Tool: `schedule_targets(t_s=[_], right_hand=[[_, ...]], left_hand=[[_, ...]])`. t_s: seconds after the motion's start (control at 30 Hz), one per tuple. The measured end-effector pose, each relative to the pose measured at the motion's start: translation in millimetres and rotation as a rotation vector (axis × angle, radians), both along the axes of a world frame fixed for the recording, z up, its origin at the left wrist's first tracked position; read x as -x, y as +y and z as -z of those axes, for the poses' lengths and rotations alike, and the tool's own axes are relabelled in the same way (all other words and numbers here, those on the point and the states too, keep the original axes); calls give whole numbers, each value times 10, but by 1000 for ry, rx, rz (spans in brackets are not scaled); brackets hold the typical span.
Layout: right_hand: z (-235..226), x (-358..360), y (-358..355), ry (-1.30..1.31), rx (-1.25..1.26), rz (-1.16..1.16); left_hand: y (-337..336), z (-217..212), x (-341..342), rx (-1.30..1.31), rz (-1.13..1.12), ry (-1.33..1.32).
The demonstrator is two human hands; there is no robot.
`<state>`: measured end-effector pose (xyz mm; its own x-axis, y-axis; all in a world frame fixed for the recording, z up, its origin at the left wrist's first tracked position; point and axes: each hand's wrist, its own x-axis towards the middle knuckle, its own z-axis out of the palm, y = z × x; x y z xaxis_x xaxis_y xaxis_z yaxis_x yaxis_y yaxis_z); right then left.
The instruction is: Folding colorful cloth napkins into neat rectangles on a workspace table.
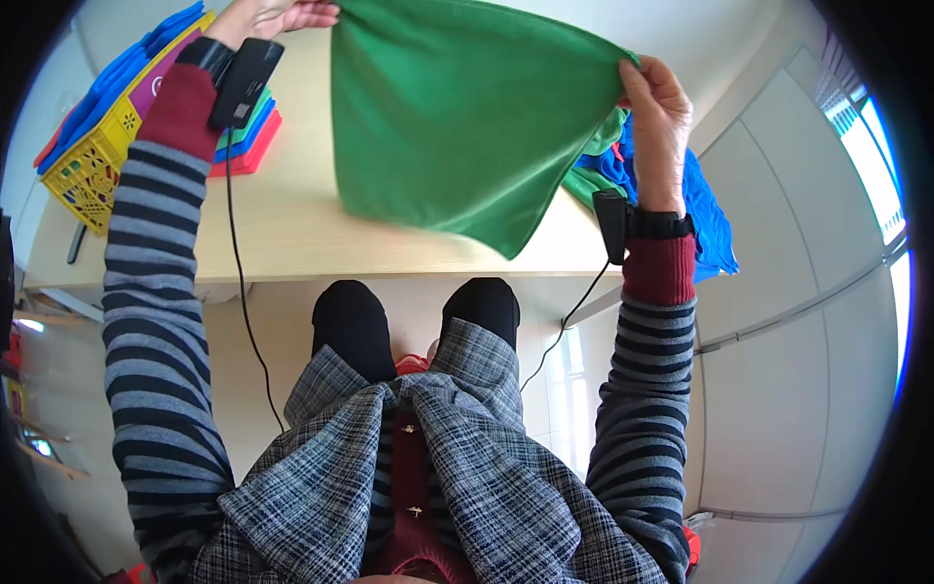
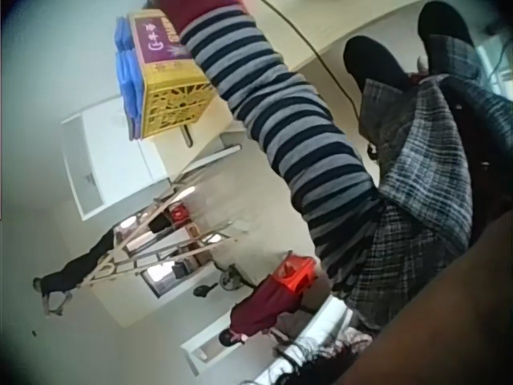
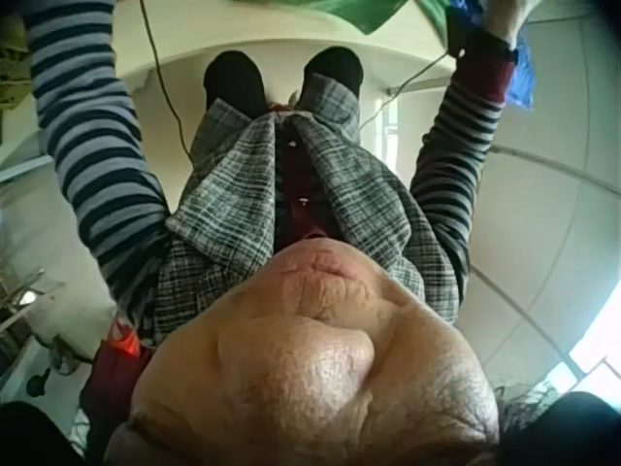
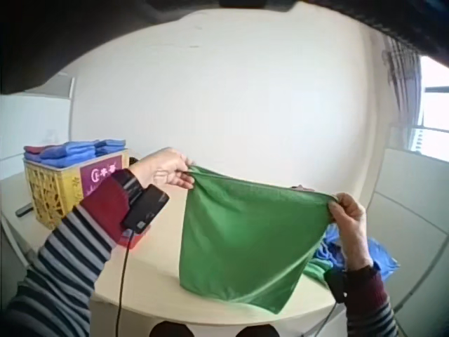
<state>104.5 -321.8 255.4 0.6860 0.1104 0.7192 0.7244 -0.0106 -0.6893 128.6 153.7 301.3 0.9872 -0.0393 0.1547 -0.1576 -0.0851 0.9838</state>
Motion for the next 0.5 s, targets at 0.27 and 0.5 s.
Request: schedule_targets(t_s=[0.27,0.5], right_hand=[[216,705,225,-376,257,361],[1882,1031,1485,-339,647,-95]], left_hand=[[-290,379,58,238,181,-258],[753,2466,647,-802,-462,-111]])
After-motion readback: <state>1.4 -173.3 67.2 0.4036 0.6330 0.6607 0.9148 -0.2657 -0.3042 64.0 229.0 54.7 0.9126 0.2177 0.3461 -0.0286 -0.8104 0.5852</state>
